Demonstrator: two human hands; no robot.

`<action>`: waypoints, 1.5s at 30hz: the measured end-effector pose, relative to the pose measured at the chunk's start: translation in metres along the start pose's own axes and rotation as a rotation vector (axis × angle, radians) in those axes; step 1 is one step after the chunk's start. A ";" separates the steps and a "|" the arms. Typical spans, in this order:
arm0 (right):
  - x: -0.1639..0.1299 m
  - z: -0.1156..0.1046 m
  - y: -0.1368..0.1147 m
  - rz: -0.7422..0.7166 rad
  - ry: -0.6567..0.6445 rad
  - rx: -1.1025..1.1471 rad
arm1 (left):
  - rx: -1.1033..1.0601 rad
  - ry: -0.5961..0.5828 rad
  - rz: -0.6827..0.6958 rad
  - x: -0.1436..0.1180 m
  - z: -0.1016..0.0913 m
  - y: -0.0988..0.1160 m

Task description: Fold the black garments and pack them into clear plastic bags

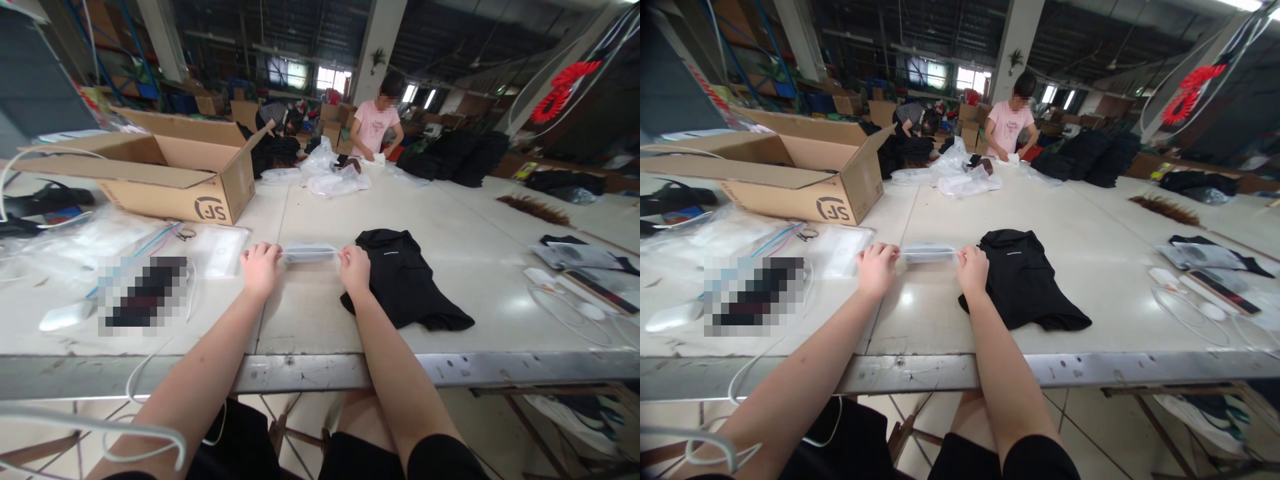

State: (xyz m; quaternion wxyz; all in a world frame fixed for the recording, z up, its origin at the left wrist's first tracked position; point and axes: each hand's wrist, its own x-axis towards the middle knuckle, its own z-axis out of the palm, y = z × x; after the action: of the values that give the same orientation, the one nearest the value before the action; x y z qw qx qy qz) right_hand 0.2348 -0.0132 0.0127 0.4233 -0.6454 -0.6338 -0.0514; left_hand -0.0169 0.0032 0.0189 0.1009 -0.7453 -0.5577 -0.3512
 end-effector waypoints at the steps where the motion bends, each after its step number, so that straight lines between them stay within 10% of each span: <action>1: 0.001 0.001 0.005 0.049 0.014 0.003 | -0.005 -0.002 -0.014 0.000 0.000 -0.003; 11: -0.001 0.012 0.041 0.324 0.171 0.136 | -0.486 -0.292 0.503 -0.014 -0.022 0.028; 16: 0.004 0.006 0.044 0.262 0.250 0.037 | -0.361 -0.232 0.323 -0.013 -0.006 0.038; 26: 0.003 0.001 0.010 0.293 -0.009 0.128 | -0.111 -0.533 0.150 -0.021 0.016 0.037; 38: -0.001 0.010 0.011 0.187 -0.144 0.139 | -0.138 -0.370 0.401 -0.024 0.013 0.053; 45: -0.002 0.006 0.005 0.026 -0.010 0.131 | -0.128 -0.486 0.404 -0.028 0.016 0.061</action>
State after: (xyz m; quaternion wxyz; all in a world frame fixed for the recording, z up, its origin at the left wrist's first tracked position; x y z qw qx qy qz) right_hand 0.2364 -0.0101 0.0055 0.4623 -0.6247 -0.6293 -0.0010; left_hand 0.0407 -0.0311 0.0038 -0.0145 -0.9077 -0.3833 -0.1702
